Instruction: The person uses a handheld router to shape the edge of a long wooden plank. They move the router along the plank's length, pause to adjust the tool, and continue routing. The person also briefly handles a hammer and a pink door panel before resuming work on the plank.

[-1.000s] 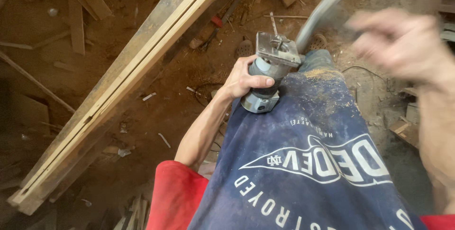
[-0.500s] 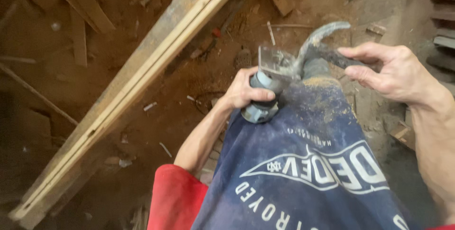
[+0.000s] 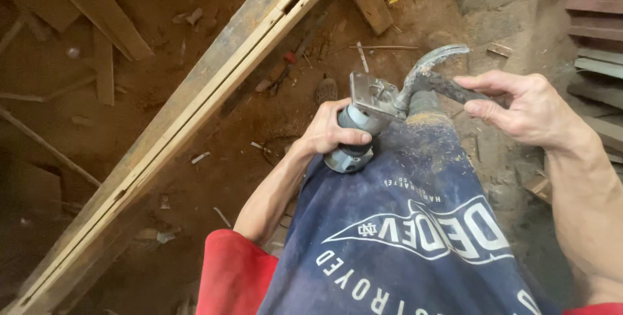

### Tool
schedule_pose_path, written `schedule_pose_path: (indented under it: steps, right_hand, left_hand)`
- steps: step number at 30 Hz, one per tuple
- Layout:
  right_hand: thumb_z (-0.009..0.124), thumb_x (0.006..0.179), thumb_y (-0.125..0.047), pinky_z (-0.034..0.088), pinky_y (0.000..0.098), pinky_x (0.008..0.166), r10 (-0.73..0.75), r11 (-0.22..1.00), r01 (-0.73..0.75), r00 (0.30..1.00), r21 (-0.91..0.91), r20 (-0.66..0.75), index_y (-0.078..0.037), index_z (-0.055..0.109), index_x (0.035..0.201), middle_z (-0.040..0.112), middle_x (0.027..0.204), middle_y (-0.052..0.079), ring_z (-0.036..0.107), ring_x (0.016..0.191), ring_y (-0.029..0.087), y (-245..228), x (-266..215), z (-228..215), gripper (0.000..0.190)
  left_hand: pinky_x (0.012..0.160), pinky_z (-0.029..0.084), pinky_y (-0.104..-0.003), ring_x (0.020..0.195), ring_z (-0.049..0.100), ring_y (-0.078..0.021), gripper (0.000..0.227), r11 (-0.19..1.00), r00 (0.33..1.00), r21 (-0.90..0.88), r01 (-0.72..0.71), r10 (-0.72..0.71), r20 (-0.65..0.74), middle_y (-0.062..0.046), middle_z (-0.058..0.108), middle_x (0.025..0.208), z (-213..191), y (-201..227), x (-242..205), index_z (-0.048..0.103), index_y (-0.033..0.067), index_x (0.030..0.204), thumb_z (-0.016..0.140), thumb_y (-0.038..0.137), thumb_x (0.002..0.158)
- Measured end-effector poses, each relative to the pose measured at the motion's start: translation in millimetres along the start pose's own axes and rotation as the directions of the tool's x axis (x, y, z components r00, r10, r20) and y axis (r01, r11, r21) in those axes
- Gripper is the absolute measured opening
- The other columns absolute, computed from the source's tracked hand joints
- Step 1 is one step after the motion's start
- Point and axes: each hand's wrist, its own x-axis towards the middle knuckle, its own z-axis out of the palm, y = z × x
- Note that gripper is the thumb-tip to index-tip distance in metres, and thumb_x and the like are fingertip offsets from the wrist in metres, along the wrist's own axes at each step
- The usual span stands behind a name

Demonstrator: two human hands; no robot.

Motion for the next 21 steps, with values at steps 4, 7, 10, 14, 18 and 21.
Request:
schedule_pose_path:
  steps: [4, 7, 10, 14, 18, 21]
  right_hand:
    - [0.075, 0.090, -0.013, 0.051, 0.0250, 0.065, -0.039, 0.975, 0.050, 0.998, 0.215, -0.055, -0.010, 0.070, 0.134, 0.074, 0.096, 0.002, 0.062, 0.077, 0.009, 1.3, 2.3, -6.1, 0.044]
    - [0.075, 0.087, -0.011, 0.054, 0.0235, 0.069, -0.059, 0.994, 0.064, 0.996, 0.087, -0.064, -0.007, 0.071, 0.127, 0.074, 0.102, 0.001, 0.064, 0.081, 0.007, 1.1, -1.2, -0.8, 0.040]
    - [0.076, 0.087, -0.009, 0.049, 0.0256, 0.062, -0.011, 0.994, 0.012, 1.000, 0.107, -0.008, -0.006, 0.072, 0.129, 0.073, 0.089, 0.006, 0.059, 0.071, 0.008, 0.9, 3.3, -1.8, 0.042]
    - [0.072, 0.092, -0.008, 0.046, 0.0276, 0.053, 0.048, 0.917, -0.035, 0.999, 0.397, -0.023, -0.007, 0.068, 0.137, 0.071, 0.085, 0.013, 0.058, 0.065, 0.011, 17.3, 2.7, 2.2, 0.046]
    - [0.063, 0.097, -0.002, 0.048, 0.0256, 0.053, 0.060, 0.671, 0.025, 0.994, 0.741, -0.087, -0.005, 0.055, 0.150, 0.071, 0.094, 0.015, 0.060, 0.065, 0.013, 37.4, 5.4, 16.3, 0.054]
    - [0.057, 0.091, 0.004, 0.049, 0.0263, 0.055, 0.178, 0.671, -0.053, 0.980, 0.740, -0.091, -0.007, 0.045, 0.161, 0.066, 0.103, 0.017, 0.059, 0.070, 0.013, 52.0, 17.5, 46.5, 0.071]
  left_hand:
    - [0.094, 0.055, -0.031, 0.097, 0.070, -0.0153, 0.063, 0.999, 0.999, 0.033, -0.027, 0.028, -0.033, -0.008, 0.078, 0.106, -2.2, 3.7, 3.7, 0.073, 0.0007, 0.121, 0.088, 0.031, 0.067]
    - [0.093, 0.056, -0.032, 0.096, 0.069, -0.0151, 0.063, 0.997, 1.000, -0.070, -0.019, 0.018, -0.015, -0.008, 0.076, 0.106, 2.3, 3.3, 0.0, 0.072, -0.0005, 0.120, 0.088, 0.030, 0.067]
    - [0.092, 0.056, -0.032, 0.096, 0.069, -0.0158, 0.065, 0.998, 0.999, -0.051, -0.038, 0.037, -0.014, -0.009, 0.076, 0.105, 0.7, 9.3, 6.8, 0.072, -0.0020, 0.119, 0.089, 0.028, 0.065]
    - [0.091, 0.057, -0.032, 0.094, 0.072, -0.0161, 0.066, 0.999, 0.999, 0.037, 0.013, -0.012, -0.049, -0.009, 0.078, 0.103, -1.0, 5.5, 5.7, 0.072, -0.0011, 0.120, 0.089, 0.029, 0.064]
    - [0.092, 0.057, -0.032, 0.095, 0.072, -0.0164, 0.065, 0.999, 0.997, 0.032, 0.034, -0.031, -0.067, -0.009, 0.078, 0.105, -4.8, -0.4, 5.6, 0.071, -0.0009, 0.122, 0.089, 0.030, 0.068]
    - [0.093, 0.056, -0.033, 0.098, 0.069, -0.0164, 0.068, 0.999, 0.998, -0.026, 0.034, -0.035, -0.050, -0.009, 0.076, 0.109, -15.1, -6.0, 5.9, 0.068, -0.0010, 0.125, 0.090, 0.030, 0.069]
